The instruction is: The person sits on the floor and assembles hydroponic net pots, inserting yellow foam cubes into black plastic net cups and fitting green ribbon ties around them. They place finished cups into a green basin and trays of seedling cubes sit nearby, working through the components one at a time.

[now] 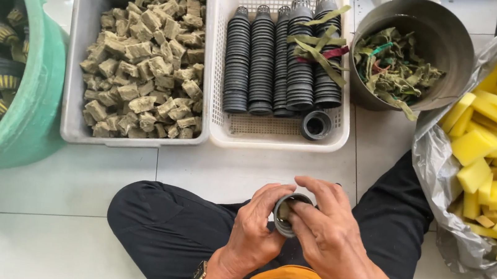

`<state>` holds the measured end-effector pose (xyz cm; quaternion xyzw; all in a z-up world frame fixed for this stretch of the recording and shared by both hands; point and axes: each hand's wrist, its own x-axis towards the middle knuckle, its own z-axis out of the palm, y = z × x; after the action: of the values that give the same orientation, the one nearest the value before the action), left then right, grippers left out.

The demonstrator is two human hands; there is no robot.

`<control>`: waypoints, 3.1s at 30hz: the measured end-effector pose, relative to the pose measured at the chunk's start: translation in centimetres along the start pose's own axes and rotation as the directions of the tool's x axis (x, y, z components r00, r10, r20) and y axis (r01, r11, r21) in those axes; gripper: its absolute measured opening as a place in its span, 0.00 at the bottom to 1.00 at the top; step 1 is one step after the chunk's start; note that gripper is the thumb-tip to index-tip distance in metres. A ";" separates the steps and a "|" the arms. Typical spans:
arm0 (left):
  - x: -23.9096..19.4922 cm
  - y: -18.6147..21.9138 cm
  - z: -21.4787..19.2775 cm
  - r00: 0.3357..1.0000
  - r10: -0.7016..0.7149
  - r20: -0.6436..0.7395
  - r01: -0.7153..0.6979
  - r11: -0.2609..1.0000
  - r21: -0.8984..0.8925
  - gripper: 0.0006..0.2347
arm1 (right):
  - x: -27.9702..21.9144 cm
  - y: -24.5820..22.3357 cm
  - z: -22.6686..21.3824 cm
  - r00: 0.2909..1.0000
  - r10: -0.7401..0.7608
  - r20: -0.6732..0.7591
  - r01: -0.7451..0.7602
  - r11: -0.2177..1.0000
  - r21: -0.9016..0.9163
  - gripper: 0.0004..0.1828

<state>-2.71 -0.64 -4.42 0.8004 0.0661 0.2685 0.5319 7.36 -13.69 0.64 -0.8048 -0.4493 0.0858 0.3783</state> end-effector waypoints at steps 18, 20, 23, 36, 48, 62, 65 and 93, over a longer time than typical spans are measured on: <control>0.8 0.1 -1.0 0.999 -0.036 0.037 0.041 0.991 -0.129 0.23 | -0.9 -0.8 -0.9 0.968 -0.234 0.094 0.245 0.962 -0.118 0.32; 0.8 -0.1 -1.1 0.997 -0.056 0.046 0.061 0.992 -0.108 0.23 | -1.0 -0.6 -0.5 0.971 -0.216 0.107 0.228 0.966 -0.124 0.33; 0.6 -0.6 -1.2 0.992 -0.098 0.077 0.104 0.991 -0.085 0.23 | -1.0 -0.4 -0.3 0.976 -0.179 0.124 0.195 0.972 -0.130 0.33; -0.1 -0.9 -1.6 0.968 -0.213 0.135 0.239 0.946 -0.220 0.20 | -0.9 0.2 -1.7 0.983 -0.130 0.131 0.132 0.991 -0.011 0.26; 0.6 -1.5 -2.4 0.860 -0.212 0.464 0.416 0.817 -0.399 0.18 | 0.5 -0.1 -2.1 0.973 -0.214 0.084 0.214 0.977 0.016 0.29; 0.6 -1.4 -1.2 0.879 -0.277 0.389 0.424 0.827 -0.369 0.17 | 0.1 -0.2 -1.1 0.982 -0.121 0.144 0.118 0.993 0.028 0.35; 1.2 -1.1 -1.1 0.921 -0.262 0.287 0.355 0.867 -0.349 0.18 | 0.0 -0.3 -1.1 0.991 -0.111 0.070 0.112 0.994 -0.003 0.32; 1.1 -0.7 -0.5 0.689 -0.592 0.418 0.700 0.395 -0.595 0.10 | -0.5 8.0 -2.7 0.755 0.562 0.339 -0.593 0.363 0.719 0.16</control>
<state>-1.93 0.42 -4.49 0.4517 0.2241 -0.0128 0.8635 13.59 -17.98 -3.06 -0.6522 -0.0578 0.4163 0.6309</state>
